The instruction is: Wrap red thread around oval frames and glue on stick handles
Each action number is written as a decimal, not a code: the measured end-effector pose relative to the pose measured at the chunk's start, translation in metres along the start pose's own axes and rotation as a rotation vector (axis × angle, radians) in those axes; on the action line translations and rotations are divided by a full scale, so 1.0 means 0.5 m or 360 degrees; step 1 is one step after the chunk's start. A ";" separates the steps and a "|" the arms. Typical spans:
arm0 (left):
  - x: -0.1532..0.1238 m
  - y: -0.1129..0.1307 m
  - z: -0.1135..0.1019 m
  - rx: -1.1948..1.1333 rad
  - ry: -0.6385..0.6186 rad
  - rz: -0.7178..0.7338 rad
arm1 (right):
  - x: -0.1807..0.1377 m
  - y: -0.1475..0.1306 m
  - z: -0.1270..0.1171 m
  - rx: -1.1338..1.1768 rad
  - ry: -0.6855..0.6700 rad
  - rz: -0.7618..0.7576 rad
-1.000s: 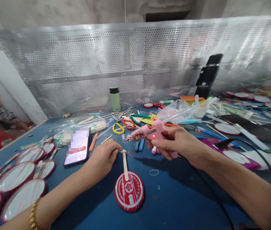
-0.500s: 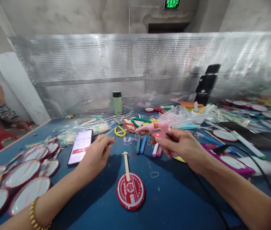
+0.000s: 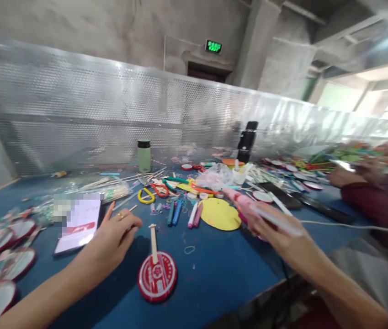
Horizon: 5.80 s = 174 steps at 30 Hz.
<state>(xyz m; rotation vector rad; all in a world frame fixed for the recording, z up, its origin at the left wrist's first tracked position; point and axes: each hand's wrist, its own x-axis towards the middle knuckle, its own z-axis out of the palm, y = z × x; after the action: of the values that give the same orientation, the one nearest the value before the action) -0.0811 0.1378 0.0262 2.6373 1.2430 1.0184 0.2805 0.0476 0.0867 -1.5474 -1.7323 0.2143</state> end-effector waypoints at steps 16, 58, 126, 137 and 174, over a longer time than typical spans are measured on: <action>0.008 0.018 0.011 0.0267 -0.0075 0.0229 | 0.018 0.100 0.114 -0.0950 0.0096 -0.0655; -0.004 -0.014 0.018 0.0307 0.0320 0.0501 | 0.014 0.087 0.089 -0.0995 -0.0126 -0.0425; -0.019 0.183 -0.010 0.0526 -0.0502 -0.0360 | 0.131 -0.152 0.247 -0.0025 0.0144 -0.0825; -0.014 0.119 -0.001 0.0332 0.0164 -0.0207 | 0.142 -0.145 0.250 0.0190 0.0022 -0.0690; 0.018 0.079 -0.029 -0.2189 -0.0095 -0.0608 | 0.118 -0.142 0.273 0.1538 -0.1161 0.0128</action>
<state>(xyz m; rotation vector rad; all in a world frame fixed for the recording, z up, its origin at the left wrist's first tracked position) -0.0591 0.1140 0.0547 1.2994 0.5616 1.0882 0.1417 0.1332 0.0625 -0.8213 -1.6327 1.5532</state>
